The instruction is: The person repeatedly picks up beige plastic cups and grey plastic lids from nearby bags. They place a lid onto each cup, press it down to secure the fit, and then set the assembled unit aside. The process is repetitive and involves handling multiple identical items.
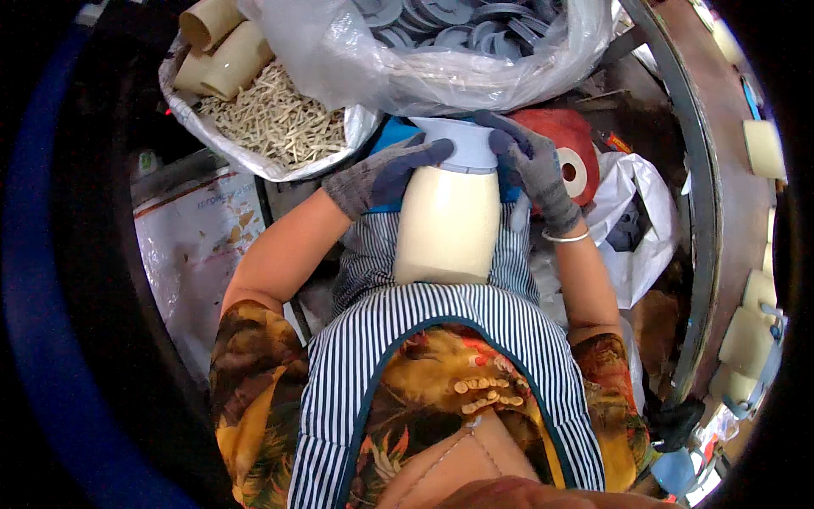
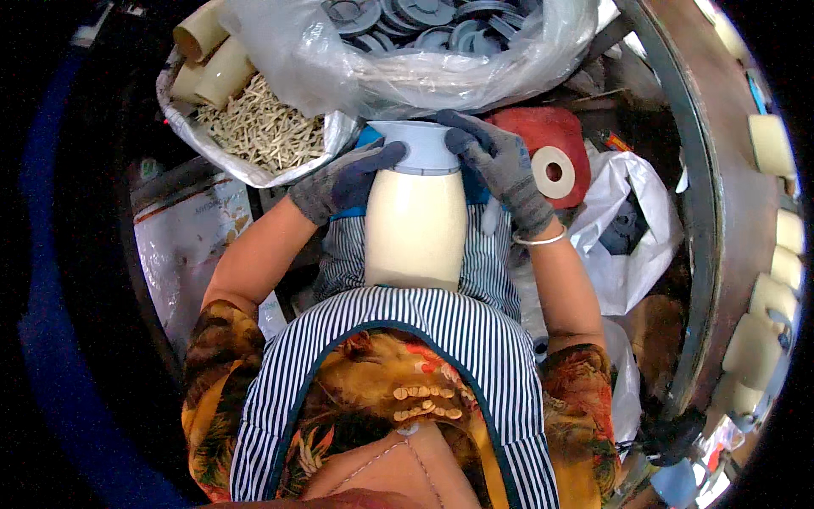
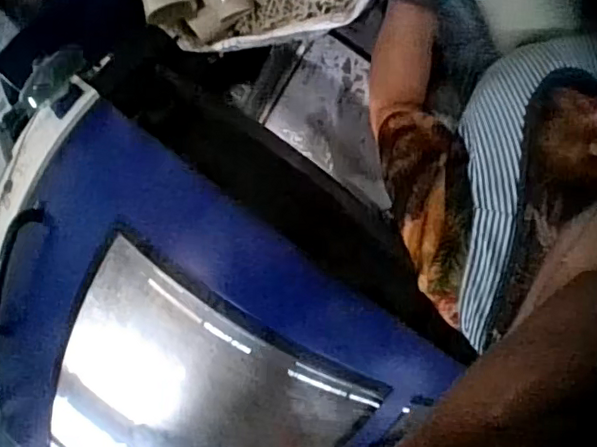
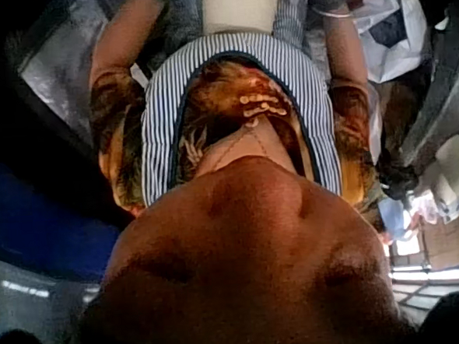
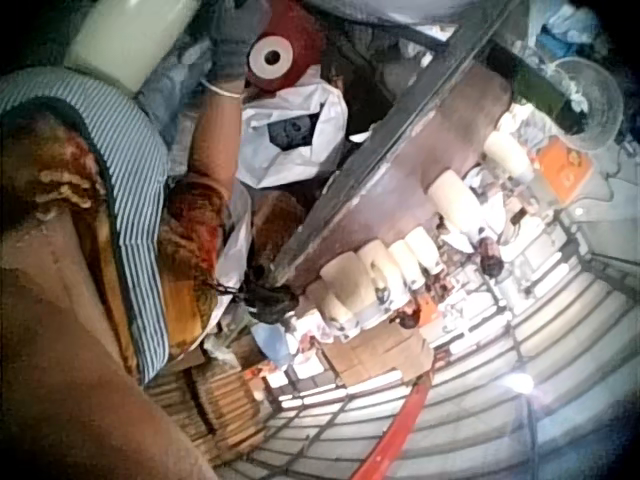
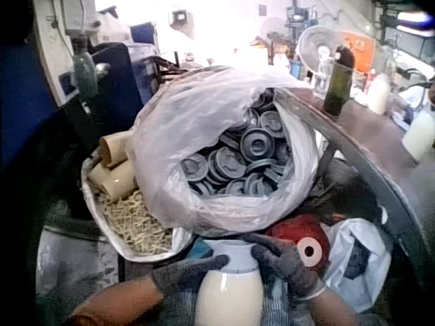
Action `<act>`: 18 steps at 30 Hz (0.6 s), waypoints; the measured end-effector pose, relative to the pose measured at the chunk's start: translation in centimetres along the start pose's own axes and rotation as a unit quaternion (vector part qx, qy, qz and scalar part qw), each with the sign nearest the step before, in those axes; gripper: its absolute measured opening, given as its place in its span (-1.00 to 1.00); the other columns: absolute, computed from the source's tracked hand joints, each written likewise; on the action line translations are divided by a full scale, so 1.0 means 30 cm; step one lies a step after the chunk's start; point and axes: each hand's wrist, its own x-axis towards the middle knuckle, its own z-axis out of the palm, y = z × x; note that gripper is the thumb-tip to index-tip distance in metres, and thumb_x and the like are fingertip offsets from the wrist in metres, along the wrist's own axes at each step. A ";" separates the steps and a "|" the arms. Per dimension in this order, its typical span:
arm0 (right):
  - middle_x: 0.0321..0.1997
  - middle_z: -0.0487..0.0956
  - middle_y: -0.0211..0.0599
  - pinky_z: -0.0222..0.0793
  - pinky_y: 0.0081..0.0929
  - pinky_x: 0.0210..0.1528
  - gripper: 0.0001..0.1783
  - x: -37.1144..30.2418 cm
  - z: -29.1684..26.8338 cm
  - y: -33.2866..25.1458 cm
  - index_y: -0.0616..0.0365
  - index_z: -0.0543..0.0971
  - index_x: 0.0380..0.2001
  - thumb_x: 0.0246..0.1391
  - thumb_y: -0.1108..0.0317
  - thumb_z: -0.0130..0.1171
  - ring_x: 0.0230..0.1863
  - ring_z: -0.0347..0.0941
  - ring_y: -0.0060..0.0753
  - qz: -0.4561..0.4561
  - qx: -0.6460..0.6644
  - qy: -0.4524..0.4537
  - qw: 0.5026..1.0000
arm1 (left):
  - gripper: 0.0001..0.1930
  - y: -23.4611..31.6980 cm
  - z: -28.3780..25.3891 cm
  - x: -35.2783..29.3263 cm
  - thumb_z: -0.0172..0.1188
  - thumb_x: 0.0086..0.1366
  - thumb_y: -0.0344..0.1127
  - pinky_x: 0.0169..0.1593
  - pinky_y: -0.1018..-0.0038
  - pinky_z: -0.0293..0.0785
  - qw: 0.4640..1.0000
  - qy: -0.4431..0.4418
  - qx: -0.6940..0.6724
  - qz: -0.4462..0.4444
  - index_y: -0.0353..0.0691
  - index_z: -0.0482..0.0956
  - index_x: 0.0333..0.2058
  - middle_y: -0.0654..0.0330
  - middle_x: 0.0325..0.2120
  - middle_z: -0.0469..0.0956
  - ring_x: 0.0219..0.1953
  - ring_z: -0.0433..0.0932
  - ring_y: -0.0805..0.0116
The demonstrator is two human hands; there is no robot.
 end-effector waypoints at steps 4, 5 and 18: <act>0.05 0.63 -0.26 0.42 -0.50 0.05 -0.54 0.019 0.002 0.081 0.16 0.55 0.11 0.23 0.15 0.17 -0.01 0.51 -0.56 -0.028 0.059 -0.002 0.998 | -0.33 0.004 0.011 0.001 0.20 0.34 0.00 0.20 0.27 0.45 1.000 -0.012 0.008 0.000 -0.28 0.23 0.26 -0.01 0.12 0.46 0.13 0.50 0.16; 0.04 0.63 -0.26 0.42 -0.49 0.06 -0.54 0.013 0.008 0.077 0.16 0.55 0.11 0.23 0.16 0.17 -0.01 0.51 -0.54 -0.033 0.060 0.003 0.998 | -0.33 0.005 0.016 0.001 0.20 0.34 0.00 0.20 0.28 0.45 1.000 -0.010 0.013 0.001 -0.28 0.24 0.26 -0.01 0.12 0.46 0.13 0.50 0.16; -0.22 0.57 -0.13 0.43 -0.22 -0.12 -0.61 -0.131 -0.315 0.365 0.14 0.56 -0.15 0.18 0.04 0.15 -0.19 0.52 0.01 -0.009 -0.417 0.278 0.865 | -0.18 0.025 0.043 -0.176 0.30 0.19 -0.24 0.23 0.28 0.40 0.950 0.244 0.062 0.186 -0.33 0.07 0.33 -0.01 0.17 0.35 0.19 0.41 0.14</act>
